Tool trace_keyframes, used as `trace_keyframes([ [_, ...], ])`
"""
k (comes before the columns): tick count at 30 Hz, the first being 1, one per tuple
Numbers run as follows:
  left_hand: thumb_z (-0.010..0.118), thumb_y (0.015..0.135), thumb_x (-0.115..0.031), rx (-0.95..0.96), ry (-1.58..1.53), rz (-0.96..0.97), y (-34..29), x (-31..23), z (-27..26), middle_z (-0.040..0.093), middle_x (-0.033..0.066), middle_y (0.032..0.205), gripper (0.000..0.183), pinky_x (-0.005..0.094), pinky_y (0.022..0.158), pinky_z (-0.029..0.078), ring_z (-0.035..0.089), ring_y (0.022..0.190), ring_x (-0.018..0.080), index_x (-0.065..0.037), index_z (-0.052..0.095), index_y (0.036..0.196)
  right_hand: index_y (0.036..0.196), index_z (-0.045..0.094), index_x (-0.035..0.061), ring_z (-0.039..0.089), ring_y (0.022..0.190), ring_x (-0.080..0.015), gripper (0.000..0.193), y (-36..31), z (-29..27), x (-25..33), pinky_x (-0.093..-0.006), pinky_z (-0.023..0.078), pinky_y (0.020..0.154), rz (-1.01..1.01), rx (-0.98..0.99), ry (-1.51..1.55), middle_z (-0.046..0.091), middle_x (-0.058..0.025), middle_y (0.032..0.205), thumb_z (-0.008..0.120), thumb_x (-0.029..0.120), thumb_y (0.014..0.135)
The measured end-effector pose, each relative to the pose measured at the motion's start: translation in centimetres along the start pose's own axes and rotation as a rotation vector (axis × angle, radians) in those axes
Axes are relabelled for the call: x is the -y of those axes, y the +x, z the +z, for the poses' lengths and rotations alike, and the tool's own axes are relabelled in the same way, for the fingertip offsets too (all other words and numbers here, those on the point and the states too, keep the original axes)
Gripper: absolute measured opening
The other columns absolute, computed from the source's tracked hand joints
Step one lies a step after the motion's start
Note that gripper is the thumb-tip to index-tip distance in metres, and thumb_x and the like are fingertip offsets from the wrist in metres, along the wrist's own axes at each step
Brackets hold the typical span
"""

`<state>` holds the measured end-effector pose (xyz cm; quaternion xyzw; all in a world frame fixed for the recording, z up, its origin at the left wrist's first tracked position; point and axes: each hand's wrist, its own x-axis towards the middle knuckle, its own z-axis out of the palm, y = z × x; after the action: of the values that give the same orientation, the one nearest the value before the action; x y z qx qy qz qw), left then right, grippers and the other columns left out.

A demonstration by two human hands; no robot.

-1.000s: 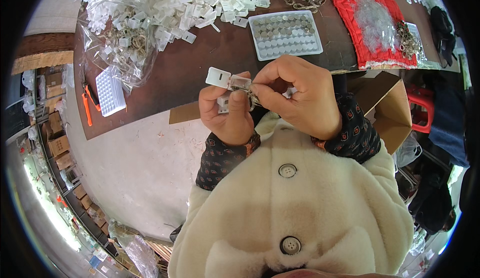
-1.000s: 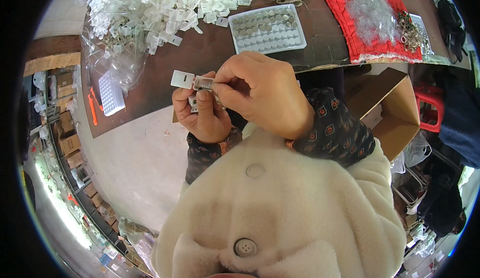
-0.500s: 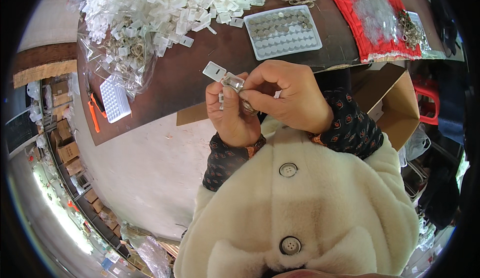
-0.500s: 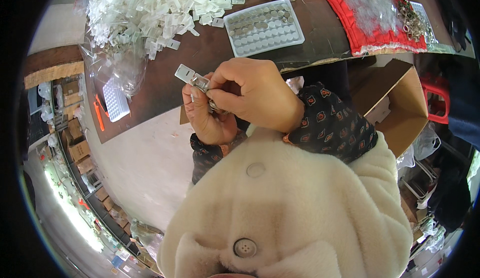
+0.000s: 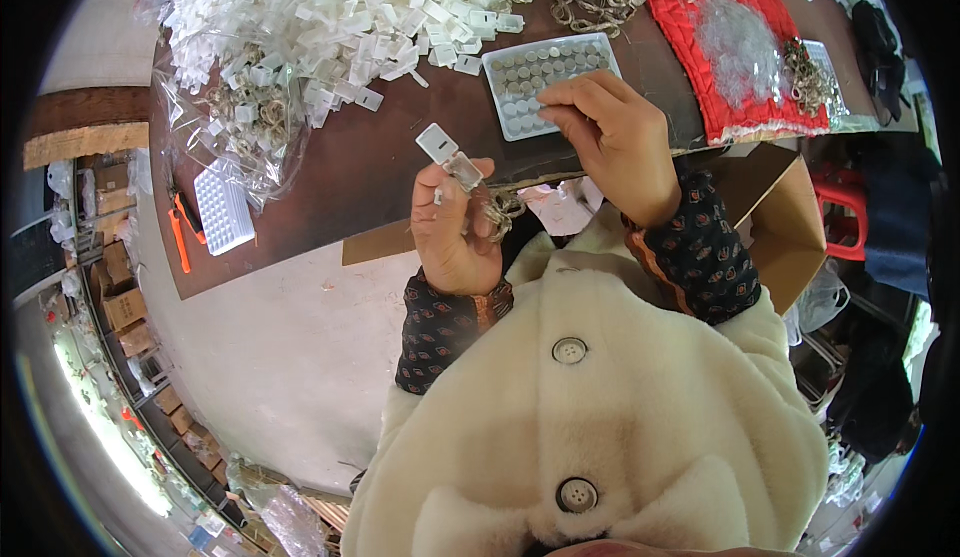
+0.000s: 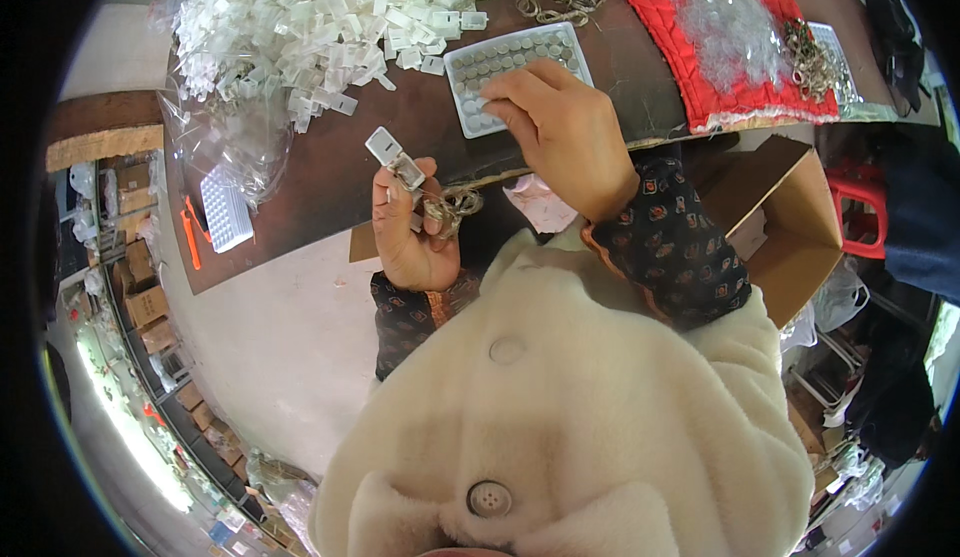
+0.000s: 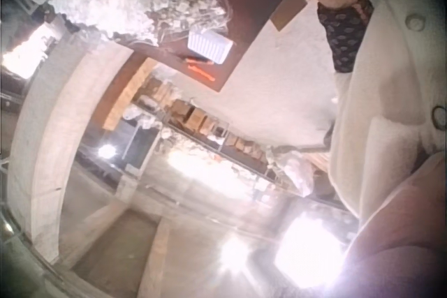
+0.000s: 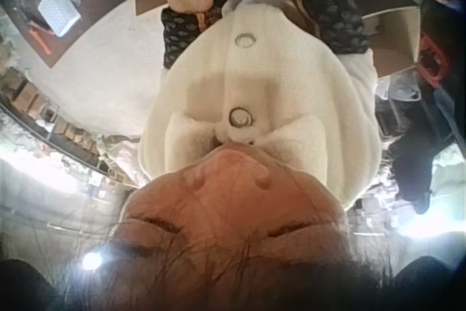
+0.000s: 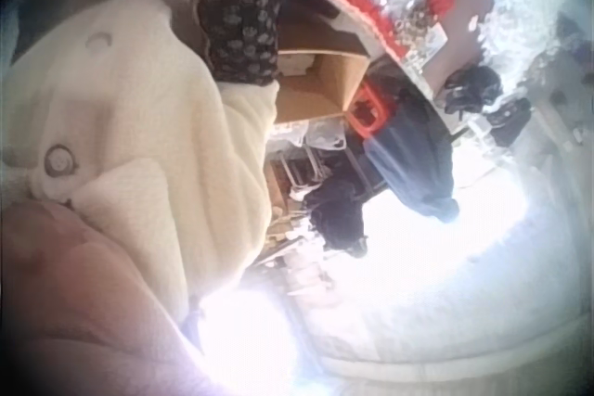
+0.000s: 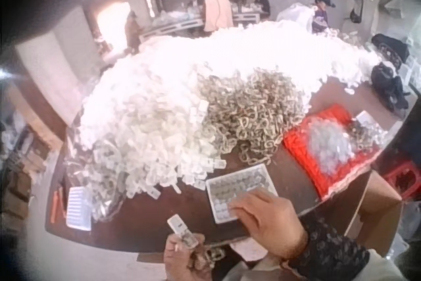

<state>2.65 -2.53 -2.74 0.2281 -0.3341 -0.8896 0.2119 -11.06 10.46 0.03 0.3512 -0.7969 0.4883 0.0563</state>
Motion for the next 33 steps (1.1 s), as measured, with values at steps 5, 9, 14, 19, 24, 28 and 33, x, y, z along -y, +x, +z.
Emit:
trace_keyframes([
  [5,0.056,0.1,-0.024,0.067,0.032,0.001,0.3,0.2,-0.4,0.059,0.0044,0.079,0.023,0.0173,0.038,0.029,0.042,0.05,0.0034,-0.003,0.057,0.109,0.104,0.069,0.0106,0.065,0.076,-0.0284,0.021,1.2,2.2,-2.0,-0.0359,0.053,0.065,-0.134,0.044,-0.309,0.064,-0.007,0.089,0.068,0.004,0.083],
  [9,0.058,0.099,-0.022,0.096,0.02,0.024,0.4,0.1,-0.8,0.065,0.009,0.089,0.021,0.0171,0.039,0.031,0.043,0.051,0.004,-0.003,0.057,0.109,0.104,0.069,0.0105,0.063,0.077,-0.0282,0.022,1.5,3.3,-2.6,-0.0378,0.052,0.065,-0.237,0.069,-0.42,0.061,-0.0068,0.089,0.067,0.005,0.082],
  [14,0.06,0.098,-0.019,0.132,-0.002,0.019,0.4,-0.1,-1.1,0.068,0.0148,0.103,0.018,0.0166,0.042,0.033,0.046,0.054,0.0045,-0.005,0.057,0.11,0.099,0.067,0.0074,0.064,0.078,-0.0278,0.016,1.9,3.2,-2.0,-0.0369,0.052,0.066,-0.296,0.117,-0.484,0.061,-0.0065,0.089,0.067,0.005,0.083],
  [19,0.061,0.097,-0.016,0.121,0.002,0.03,0.3,0.0,-0.9,0.068,0.0125,0.102,0.016,0.0173,0.043,0.034,0.047,0.055,0.0057,-0.006,0.058,0.109,0.095,0.067,0.0046,0.065,0.076,-0.0267,0.015,1.0,1.7,1.4,-0.0336,0.053,0.065,-0.17,0.093,-0.024,0.062,-0.0087,0.089,0.068,0.002,0.079],
  [24,0.065,0.093,-0.008,0.149,-0.006,0.141,-0.1,0.3,-0.4,0.066,0.0067,0.091,0.018,0.0189,0.049,0.038,0.05,0.057,0.0079,-0.005,0.061,0.11,0.094,0.068,0.0021,0.065,0.076,-0.0244,0.018,0.0,0.6,4.0,-0.0315,0.054,0.063,-0.373,0.126,0.012,0.062,-0.0085,0.089,0.068,0.0,0.076],
  [28,0.064,0.094,-0.011,0.117,0.065,0.167,-0.3,0.1,-0.2,0.066,0.0049,0.091,0.017,0.0185,0.048,0.038,0.05,0.055,0.0071,-0.004,0.061,0.109,0.096,0.068,0.0028,0.065,0.076,-0.0237,0.023,-0.5,0.6,4.6,-0.0308,0.054,0.063,-0.362,0.127,0.03,0.063,-0.0087,0.09,0.068,0.0,0.073],
  [33,0.065,0.093,-0.005,0.117,-0.09,-0.003,-0.7,-0.2,-0.3,0.064,0.0028,0.086,0.017,0.0199,0.05,0.04,0.052,0.06,0.0074,-0.005,0.062,0.109,0.097,0.069,0.0043,0.066,0.075,-0.0233,0.03,-0.8,0.7,4.5,-0.0308,0.054,0.063,-0.309,0.044,0.106,0.065,-0.0079,0.09,0.066,-0.002,0.068],
])
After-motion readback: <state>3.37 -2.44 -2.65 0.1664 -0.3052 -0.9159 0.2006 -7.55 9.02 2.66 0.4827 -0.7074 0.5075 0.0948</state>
